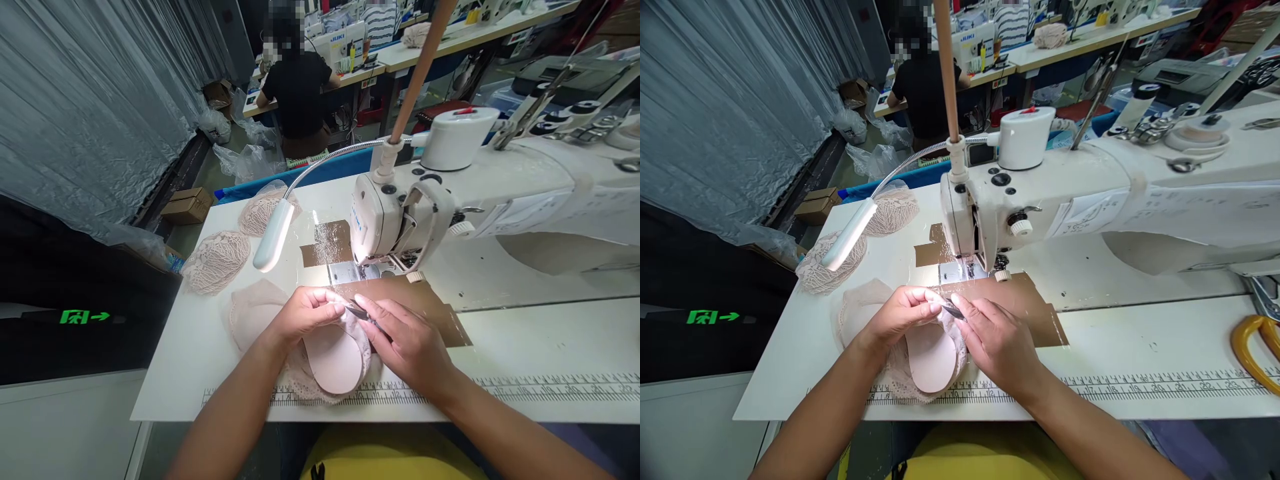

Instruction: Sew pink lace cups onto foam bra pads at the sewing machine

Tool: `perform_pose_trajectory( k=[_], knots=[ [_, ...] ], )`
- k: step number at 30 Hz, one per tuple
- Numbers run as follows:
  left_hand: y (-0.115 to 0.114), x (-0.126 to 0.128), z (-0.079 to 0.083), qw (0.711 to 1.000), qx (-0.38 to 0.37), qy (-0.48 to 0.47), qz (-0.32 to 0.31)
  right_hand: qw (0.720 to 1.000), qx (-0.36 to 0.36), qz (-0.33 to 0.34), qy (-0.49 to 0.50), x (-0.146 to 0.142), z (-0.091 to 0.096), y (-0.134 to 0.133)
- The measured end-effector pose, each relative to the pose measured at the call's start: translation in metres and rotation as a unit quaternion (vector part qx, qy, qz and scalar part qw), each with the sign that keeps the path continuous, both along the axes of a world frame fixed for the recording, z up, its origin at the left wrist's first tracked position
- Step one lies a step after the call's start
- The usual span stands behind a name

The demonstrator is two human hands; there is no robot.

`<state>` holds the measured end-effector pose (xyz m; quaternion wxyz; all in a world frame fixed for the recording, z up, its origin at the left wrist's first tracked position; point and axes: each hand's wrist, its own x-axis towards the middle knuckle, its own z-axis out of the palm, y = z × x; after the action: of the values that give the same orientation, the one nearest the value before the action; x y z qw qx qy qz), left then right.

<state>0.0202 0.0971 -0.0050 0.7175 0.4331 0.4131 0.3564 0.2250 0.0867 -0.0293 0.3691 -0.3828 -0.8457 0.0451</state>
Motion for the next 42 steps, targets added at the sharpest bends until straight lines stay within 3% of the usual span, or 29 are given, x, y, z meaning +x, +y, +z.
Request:
perform_pose_trajectory(
  k=[36,42],
  knots=[
    [-0.0006,0.0039,0.0044,1.0,-0.004,-0.007,0.012,0.999,0.047,0.001,0.0,-0.0037,-0.0023,0.0004],
    [-0.0006,0.005,0.0025,1.0,0.01,-0.01,0.003,0.998,0.04,0.046,0.006,-0.0032,-0.0008,0.0012]
  ],
)
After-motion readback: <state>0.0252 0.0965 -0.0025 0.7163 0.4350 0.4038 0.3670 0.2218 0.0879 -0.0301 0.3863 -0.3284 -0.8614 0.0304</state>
